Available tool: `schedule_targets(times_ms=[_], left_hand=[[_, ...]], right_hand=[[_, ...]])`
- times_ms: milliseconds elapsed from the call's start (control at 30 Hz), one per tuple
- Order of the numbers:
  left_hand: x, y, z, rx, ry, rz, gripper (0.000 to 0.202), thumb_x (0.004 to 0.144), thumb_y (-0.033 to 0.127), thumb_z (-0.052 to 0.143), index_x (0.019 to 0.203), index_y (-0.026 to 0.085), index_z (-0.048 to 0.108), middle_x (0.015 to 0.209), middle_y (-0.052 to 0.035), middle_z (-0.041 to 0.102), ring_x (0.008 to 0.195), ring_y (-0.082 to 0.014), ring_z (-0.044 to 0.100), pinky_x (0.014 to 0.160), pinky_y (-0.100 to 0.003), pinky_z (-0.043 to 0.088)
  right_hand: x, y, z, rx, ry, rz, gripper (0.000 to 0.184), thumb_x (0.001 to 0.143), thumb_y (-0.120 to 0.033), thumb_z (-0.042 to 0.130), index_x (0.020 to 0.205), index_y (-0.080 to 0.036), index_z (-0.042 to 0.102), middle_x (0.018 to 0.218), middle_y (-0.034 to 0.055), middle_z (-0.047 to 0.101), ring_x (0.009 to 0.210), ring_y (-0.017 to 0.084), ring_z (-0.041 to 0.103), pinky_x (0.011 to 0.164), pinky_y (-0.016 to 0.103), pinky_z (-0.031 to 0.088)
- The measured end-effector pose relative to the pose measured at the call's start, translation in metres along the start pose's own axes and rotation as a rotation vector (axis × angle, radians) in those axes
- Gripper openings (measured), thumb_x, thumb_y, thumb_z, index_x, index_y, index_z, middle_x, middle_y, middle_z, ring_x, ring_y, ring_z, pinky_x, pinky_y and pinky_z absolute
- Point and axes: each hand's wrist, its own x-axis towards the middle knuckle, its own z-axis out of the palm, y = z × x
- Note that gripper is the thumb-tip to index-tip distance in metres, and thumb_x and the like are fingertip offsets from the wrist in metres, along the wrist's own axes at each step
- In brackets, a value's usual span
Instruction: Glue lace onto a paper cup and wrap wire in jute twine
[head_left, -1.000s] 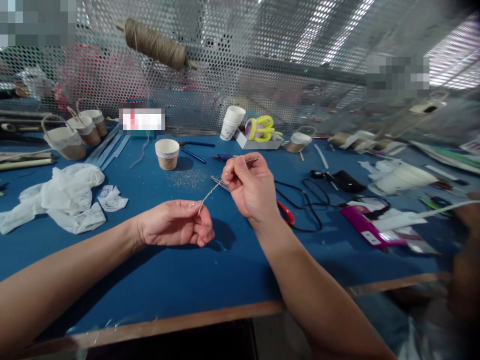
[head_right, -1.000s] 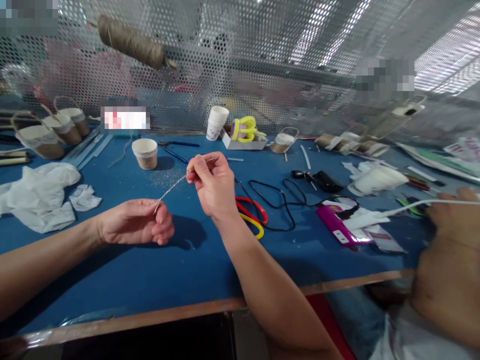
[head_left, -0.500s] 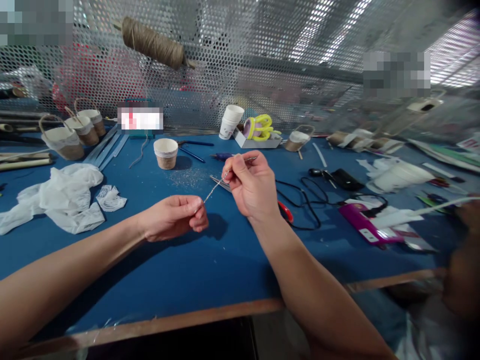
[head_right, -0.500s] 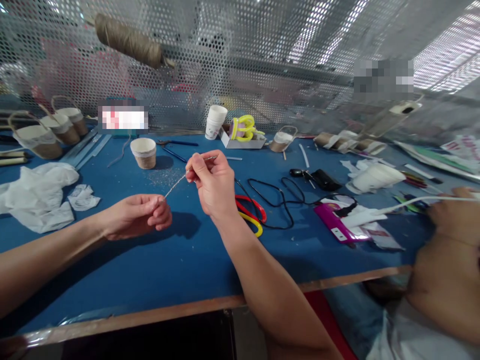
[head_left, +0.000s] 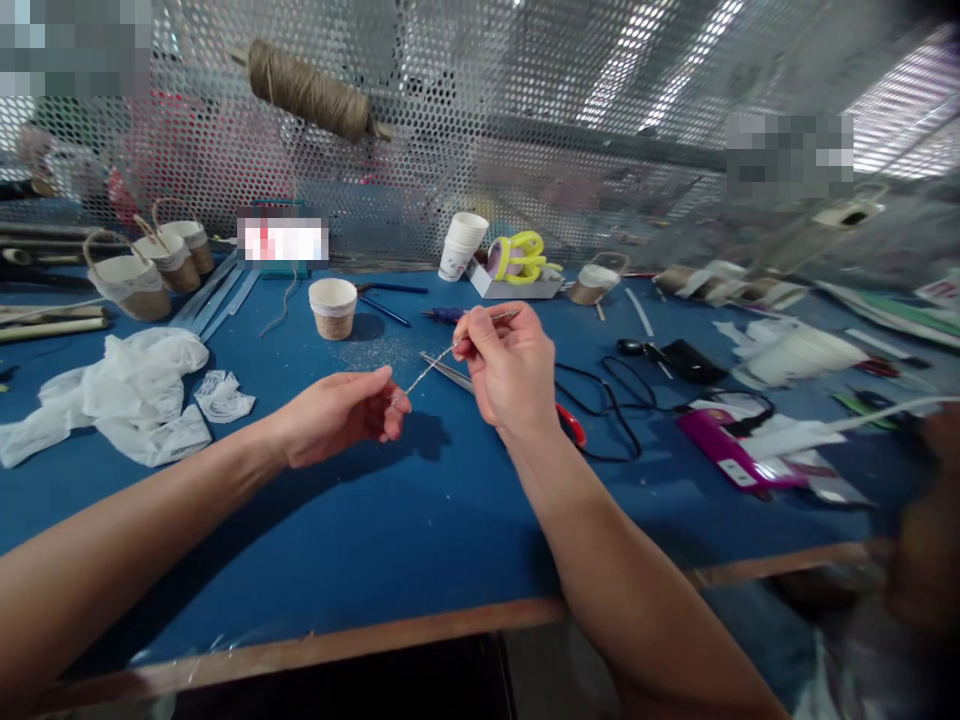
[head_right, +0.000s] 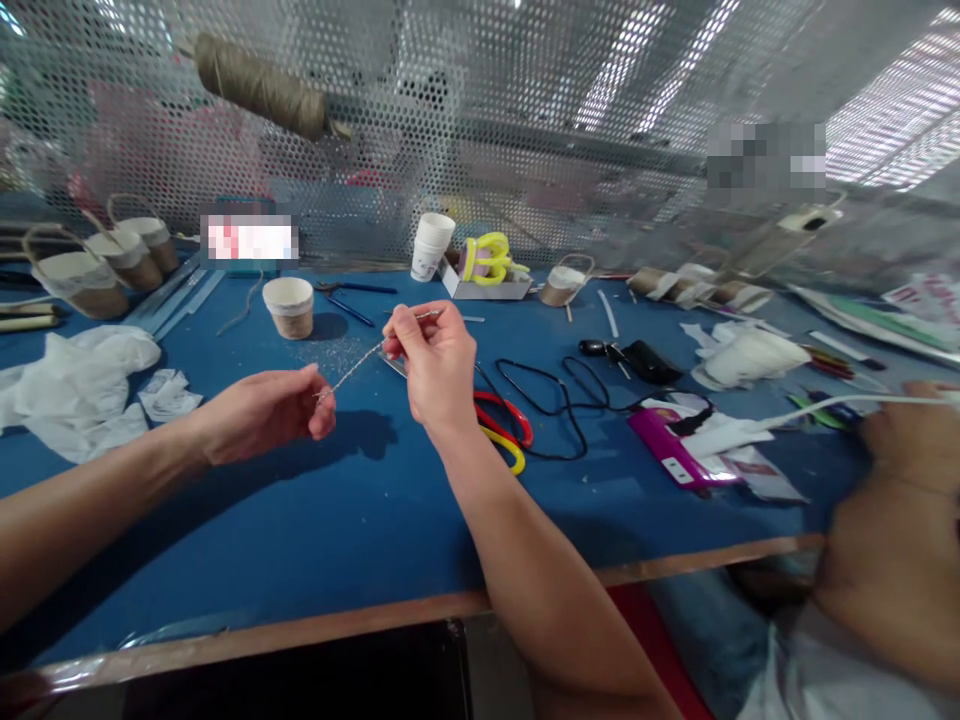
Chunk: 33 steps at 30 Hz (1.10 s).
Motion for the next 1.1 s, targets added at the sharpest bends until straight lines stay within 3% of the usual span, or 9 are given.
schedule_targets(times_ms=[67, 167, 400, 500, 667, 800, 967, 1100], left_hand=[[0.001, 0.000, -0.003, -0.177, -0.060, -0.069, 0.028, 0.077, 0.040, 0.059, 0.070, 0.014, 0.058, 0.056, -0.0003, 0.054, 0.058, -0.0117, 0.050, 0.059, -0.026, 0.036], [0.002, -0.002, -0.005, -0.224, -0.055, -0.069, 0.019, 0.072, 0.030, 0.068, 0.070, 0.012, 0.060, 0.057, 0.0004, 0.056, 0.057, -0.0095, 0.050, 0.057, -0.023, 0.035], [0.004, -0.009, -0.001, -0.310, 0.122, -0.047, 0.025, 0.063, 0.026, 0.076, 0.065, 0.013, 0.054, 0.062, 0.0004, 0.060, 0.058, -0.0088, 0.053, 0.060, -0.023, 0.039], [0.004, -0.011, 0.002, -0.288, 0.178, 0.049, 0.022, 0.063, 0.021, 0.075, 0.064, 0.014, 0.054, 0.061, 0.0019, 0.060, 0.059, -0.0080, 0.053, 0.061, -0.023, 0.040], [0.007, -0.015, 0.002, -0.042, 0.340, 0.297, 0.016, 0.066, 0.018, 0.070, 0.064, 0.015, 0.054, 0.063, 0.0036, 0.059, 0.061, -0.0071, 0.051, 0.063, -0.022, 0.038], [0.008, -0.017, -0.005, 0.240, 0.464, 0.345, 0.015, 0.070, 0.023, 0.065, 0.065, 0.017, 0.052, 0.062, 0.0039, 0.055, 0.057, -0.0078, 0.046, 0.057, -0.022, 0.035], [0.005, -0.014, -0.009, 0.618, 0.512, 0.442, 0.011, 0.074, 0.024, 0.060, 0.067, 0.017, 0.054, 0.065, 0.0022, 0.054, 0.061, -0.0104, 0.046, 0.060, -0.023, 0.036], [0.003, -0.013, -0.008, 0.698, 0.515, 0.486, 0.011, 0.075, 0.023, 0.059, 0.066, 0.017, 0.055, 0.066, 0.0011, 0.055, 0.062, -0.0113, 0.047, 0.062, -0.024, 0.036]], right_hand=[[0.001, -0.001, 0.000, 0.015, -0.008, 0.004, 0.022, 0.071, -0.029, 0.069, 0.067, -0.021, 0.049, 0.056, -0.0069, 0.059, 0.047, 0.005, 0.051, 0.046, 0.020, 0.041], [0.001, -0.001, -0.001, -0.011, -0.025, -0.003, 0.023, 0.072, -0.031, 0.068, 0.068, -0.022, 0.048, 0.058, -0.0065, 0.058, 0.048, 0.006, 0.051, 0.047, 0.021, 0.042], [-0.002, -0.001, 0.002, -0.037, 0.017, -0.060, 0.021, 0.073, -0.031, 0.068, 0.068, -0.023, 0.048, 0.060, -0.0062, 0.059, 0.049, 0.007, 0.052, 0.050, 0.022, 0.044], [-0.003, 0.001, 0.002, -0.018, 0.026, -0.034, 0.025, 0.071, -0.035, 0.069, 0.068, -0.023, 0.047, 0.060, -0.0066, 0.058, 0.049, 0.007, 0.051, 0.050, 0.023, 0.044], [0.000, 0.010, 0.000, 0.087, 0.073, 0.133, 0.029, 0.069, -0.037, 0.069, 0.066, -0.021, 0.046, 0.060, -0.0069, 0.057, 0.049, 0.005, 0.050, 0.049, 0.020, 0.044], [-0.002, 0.012, 0.002, 0.102, 0.071, 0.285, 0.029, 0.069, -0.039, 0.069, 0.066, -0.019, 0.050, 0.060, -0.0046, 0.059, 0.050, 0.005, 0.053, 0.048, 0.019, 0.045], [-0.016, 0.010, 0.010, 0.054, -0.122, 0.498, 0.029, 0.067, -0.040, 0.070, 0.069, -0.016, 0.054, 0.063, -0.0012, 0.064, 0.053, 0.009, 0.061, 0.051, 0.021, 0.051], [-0.022, 0.011, 0.011, 0.035, -0.215, 0.530, 0.023, 0.068, -0.031, 0.072, 0.071, -0.016, 0.055, 0.065, -0.0007, 0.067, 0.060, 0.010, 0.065, 0.056, 0.022, 0.054]])
